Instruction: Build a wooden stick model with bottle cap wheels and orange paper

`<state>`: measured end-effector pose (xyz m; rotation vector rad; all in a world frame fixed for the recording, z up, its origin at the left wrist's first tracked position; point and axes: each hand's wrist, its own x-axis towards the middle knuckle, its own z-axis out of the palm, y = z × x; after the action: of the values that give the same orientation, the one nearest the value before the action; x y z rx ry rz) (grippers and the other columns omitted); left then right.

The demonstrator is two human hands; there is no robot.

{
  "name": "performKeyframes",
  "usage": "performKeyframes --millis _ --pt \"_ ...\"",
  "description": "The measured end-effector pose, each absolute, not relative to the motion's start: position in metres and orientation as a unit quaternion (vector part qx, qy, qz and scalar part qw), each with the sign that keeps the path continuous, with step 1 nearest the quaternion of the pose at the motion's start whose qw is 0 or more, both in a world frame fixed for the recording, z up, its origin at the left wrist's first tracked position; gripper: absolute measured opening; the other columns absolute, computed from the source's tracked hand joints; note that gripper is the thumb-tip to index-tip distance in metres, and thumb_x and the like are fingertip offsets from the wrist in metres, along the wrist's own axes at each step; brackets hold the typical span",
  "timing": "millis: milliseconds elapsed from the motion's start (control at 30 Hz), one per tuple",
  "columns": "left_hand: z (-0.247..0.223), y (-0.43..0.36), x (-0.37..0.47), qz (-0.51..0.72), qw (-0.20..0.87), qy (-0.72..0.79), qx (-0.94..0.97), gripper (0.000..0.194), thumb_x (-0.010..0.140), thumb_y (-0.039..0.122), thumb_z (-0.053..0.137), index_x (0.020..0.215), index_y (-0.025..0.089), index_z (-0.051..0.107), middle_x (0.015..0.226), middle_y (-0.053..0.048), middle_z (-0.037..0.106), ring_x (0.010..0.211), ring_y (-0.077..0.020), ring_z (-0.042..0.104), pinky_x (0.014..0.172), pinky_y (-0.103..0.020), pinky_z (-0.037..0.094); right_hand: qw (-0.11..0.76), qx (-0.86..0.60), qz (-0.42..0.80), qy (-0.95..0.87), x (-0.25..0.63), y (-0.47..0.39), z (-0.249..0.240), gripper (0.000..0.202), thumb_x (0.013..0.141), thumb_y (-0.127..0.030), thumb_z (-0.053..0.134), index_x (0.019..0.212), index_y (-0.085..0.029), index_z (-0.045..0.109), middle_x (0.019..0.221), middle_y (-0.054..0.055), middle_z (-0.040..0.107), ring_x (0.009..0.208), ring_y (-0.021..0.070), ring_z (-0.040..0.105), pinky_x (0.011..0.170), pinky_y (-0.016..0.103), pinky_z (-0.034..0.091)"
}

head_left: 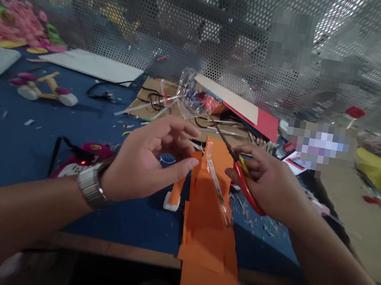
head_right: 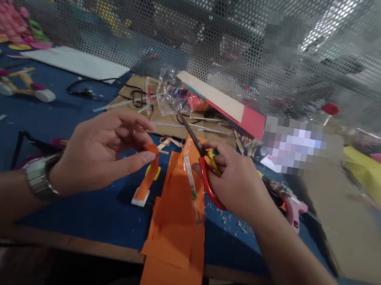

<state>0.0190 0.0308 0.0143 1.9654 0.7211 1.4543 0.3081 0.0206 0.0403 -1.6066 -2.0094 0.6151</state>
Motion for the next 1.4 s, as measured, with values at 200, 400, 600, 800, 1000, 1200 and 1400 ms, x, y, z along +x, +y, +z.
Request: performKeyframes --millis 200,400,600,800,1000,1200,1400 --pt "0.017 0.03 0.02 0.499 0.371 0.263 0.738 0.056 0.088 0.01 0.084 0.139 0.022 0.065 0.086 0.0 0.081 0.08 -0.0176 0.083 0.074 -0.026 0.07 0.022 -0.645 0.033 -0.763 0.321 0.021 0.028 0.041 0.104 -0.036 0.06 0.14 -0.022 0.075 0.102 0.012 0.089 0.086 0.0351 0.084 0.069 0.037 0.049" --pt "0.02 0.027 0.017 0.411 0.515 0.206 0.723 0.092 0.085 0.003 0.085 0.167 0.032 0.051 0.089 0.002 0.081 0.073 -0.0176 0.082 0.067 -0.026 0.069 -0.072 -0.632 0.014 -0.772 0.312 0.016 0.025 0.05 0.106 -0.035 0.058 0.153 -0.019 0.068 0.107 0.016 0.09 0.094 0.0377 0.086 0.071 0.037 0.049" --pt "0.022 0.029 0.012 0.316 0.61 0.124 0.717 0.118 0.081 -0.002 0.089 0.178 0.043 0.04 0.086 0.001 0.083 0.071 -0.0203 0.083 0.064 -0.025 0.066 -0.125 -0.608 0.026 -0.783 0.299 0.008 0.051 0.059 0.106 -0.036 0.066 0.164 -0.027 0.064 0.109 0.014 0.09 0.105 0.0408 0.086 0.079 0.039 0.051" --pt "0.023 0.031 0.006 0.252 0.651 0.09 0.711 0.123 0.085 -0.002 0.086 0.183 0.043 0.026 0.09 -0.002 0.083 0.073 -0.0195 0.082 0.067 -0.026 0.067 -0.147 -0.61 0.052 -0.777 0.284 -0.002 0.065 0.043 0.112 -0.035 0.059 0.152 -0.027 0.072 0.106 0.014 0.089 0.097 0.0391 0.086 0.072 0.038 0.042" --pt "0.023 0.025 0.009 0.211 0.699 0.122 0.673 0.126 0.089 0.01 0.09 0.186 0.035 0.015 0.089 0.001 0.08 0.074 -0.015 0.078 0.071 -0.022 0.064 0.077 -0.574 0.132 -0.805 0.282 0.002 0.063 0.028 0.107 -0.031 0.063 0.12 -0.021 0.085 0.085 0.008 0.084 0.074 0.0247 0.077 0.065 0.033 0.042" --pt "0.021 0.024 0.008 0.194 0.692 0.114 0.686 0.125 0.088 0.01 0.089 0.186 0.04 0.017 0.09 0.001 0.078 0.083 -0.0167 0.079 0.077 -0.025 0.065 0.312 -0.451 0.524 -0.652 0.26 -0.001 0.048 0.048 0.093 -0.064 0.087 0.112 -0.021 0.084 0.059 -0.003 0.07 0.046 0.0157 0.065 0.045 0.025 0.048" --pt "0.021 0.025 0.009 0.203 0.648 0.116 0.724 0.124 0.089 0.009 0.087 0.186 0.042 0.016 0.089 0.001 0.08 0.078 -0.0195 0.081 0.074 -0.029 0.068 0.408 -0.419 0.588 -0.559 0.249 0.002 0.037 0.048 0.089 -0.065 0.094 0.082 -0.02 0.08 0.054 -0.003 0.067 0.042 0.0085 0.057 0.041 0.017 0.043"
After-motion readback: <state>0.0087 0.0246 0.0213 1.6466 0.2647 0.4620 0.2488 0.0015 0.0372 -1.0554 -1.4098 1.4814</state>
